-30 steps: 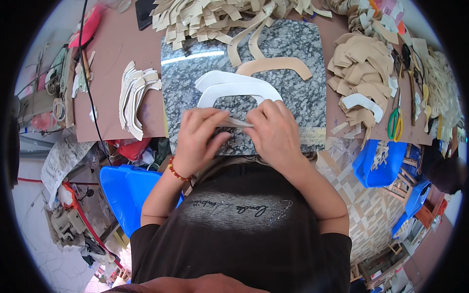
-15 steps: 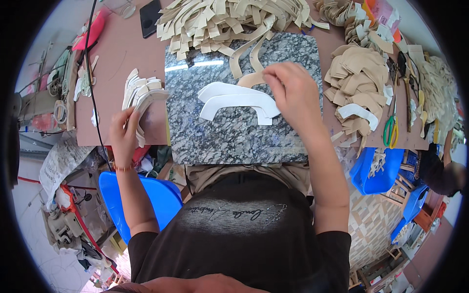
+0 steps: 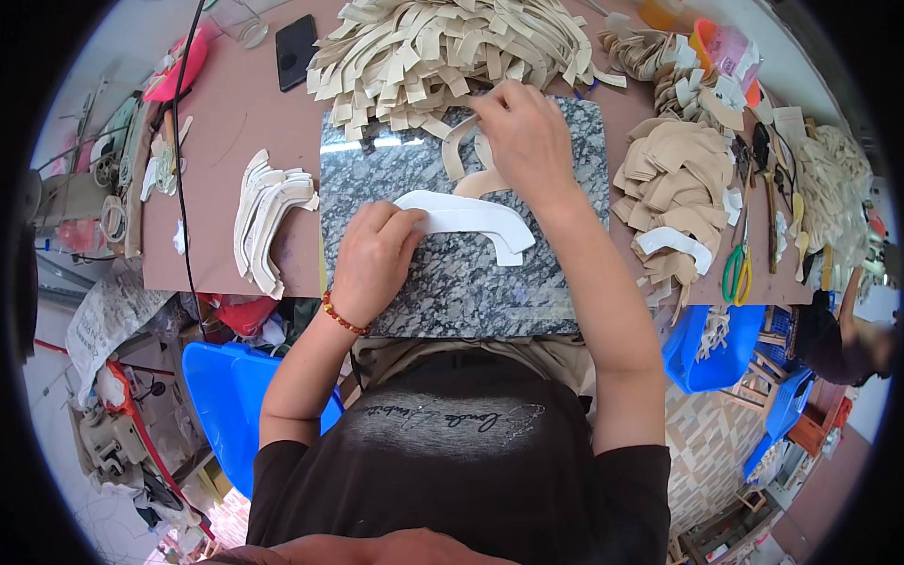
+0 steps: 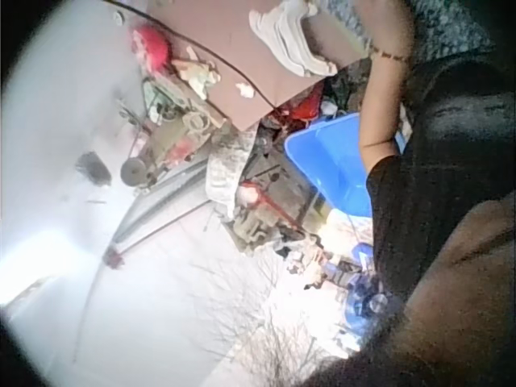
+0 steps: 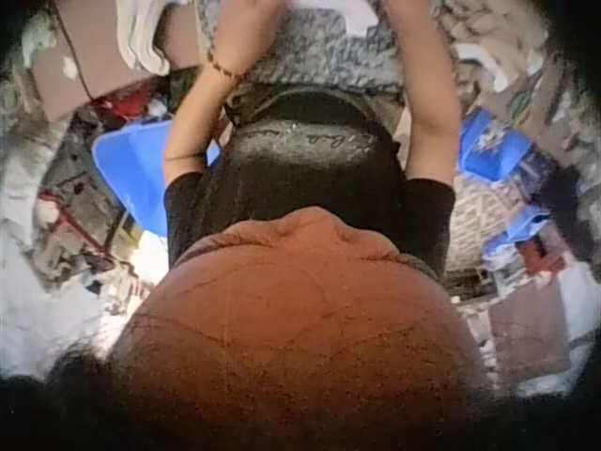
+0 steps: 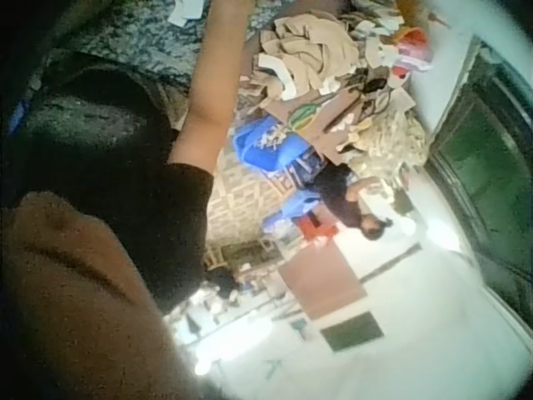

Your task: The person attaches strips onto curved shoe components by hand on a marble slab, presses them together, and stacks the assembled pieces.

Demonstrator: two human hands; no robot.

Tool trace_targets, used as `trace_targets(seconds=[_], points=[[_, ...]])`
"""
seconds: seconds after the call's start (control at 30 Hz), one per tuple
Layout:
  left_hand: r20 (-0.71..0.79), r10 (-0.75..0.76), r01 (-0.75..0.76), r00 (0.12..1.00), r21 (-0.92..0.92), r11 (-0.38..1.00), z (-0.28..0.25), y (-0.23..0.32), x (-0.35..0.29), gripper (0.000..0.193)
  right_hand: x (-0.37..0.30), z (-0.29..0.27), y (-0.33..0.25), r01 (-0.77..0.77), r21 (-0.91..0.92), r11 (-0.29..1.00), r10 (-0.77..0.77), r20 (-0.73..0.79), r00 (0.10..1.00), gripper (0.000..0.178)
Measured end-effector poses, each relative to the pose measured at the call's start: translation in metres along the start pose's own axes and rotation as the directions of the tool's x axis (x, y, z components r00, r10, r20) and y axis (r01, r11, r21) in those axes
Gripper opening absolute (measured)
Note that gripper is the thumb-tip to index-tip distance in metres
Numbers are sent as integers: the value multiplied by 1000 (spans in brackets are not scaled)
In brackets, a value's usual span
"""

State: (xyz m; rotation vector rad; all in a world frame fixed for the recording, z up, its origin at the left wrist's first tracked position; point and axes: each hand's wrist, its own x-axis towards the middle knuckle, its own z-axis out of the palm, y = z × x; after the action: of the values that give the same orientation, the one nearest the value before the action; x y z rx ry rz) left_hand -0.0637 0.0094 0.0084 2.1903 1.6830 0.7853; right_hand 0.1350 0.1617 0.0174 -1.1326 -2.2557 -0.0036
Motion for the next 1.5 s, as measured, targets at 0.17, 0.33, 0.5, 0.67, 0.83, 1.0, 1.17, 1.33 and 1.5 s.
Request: trace_targets(seconds=[0.17, 0.33, 0.5, 0.67, 0.83, 1.0, 1.17, 1.33, 1.5], points=[[-89, -15, 11, 996, -46, 999, 2, 3, -7, 26, 9, -24, 9, 201, -49, 978, -205, -339, 918, 17], [-41, -33, 31, 999, -45, 999, 1, 0, -1, 31, -2, -68, 10, 215, -44, 976, -212, -443, 871, 19], [91, -165, 189, 982, -445, 876, -19, 12, -19, 36, -57, -103, -14, 15, 279, 960, 103, -401, 910, 14], [244, -181, 274, 953, -432, 859, -25, 8, -50, 40, -96, -127, -33, -473, 711, 520, 490, 205, 847, 10], [-174, -184, 130, 967, -282, 951, -27, 6, -73, 34, -97, -109, -65, -745, 551, 375, 324, 675, 662, 8], [-252, -359, 248, 899, -381, 890, -32, -2, -99, 27, -94, -71, -98, -705, 480, 523, 89, 792, 605, 14], [-294, -342, 219, 892, -380, 899, -28, -1, -120, 26, -96, -56, -104, -633, 401, 663, 107, 786, 609, 12], [-357, -279, 154, 892, -341, 927, -17, -7, -133, 25, -95, -53, -103, -634, 369, 679, 134, 787, 602, 14], [-396, -78, -35, 915, -269, 962, -13, -4, -130, 29, -94, -51, -102, -653, 339, 677, 153, 803, 576, 14]])
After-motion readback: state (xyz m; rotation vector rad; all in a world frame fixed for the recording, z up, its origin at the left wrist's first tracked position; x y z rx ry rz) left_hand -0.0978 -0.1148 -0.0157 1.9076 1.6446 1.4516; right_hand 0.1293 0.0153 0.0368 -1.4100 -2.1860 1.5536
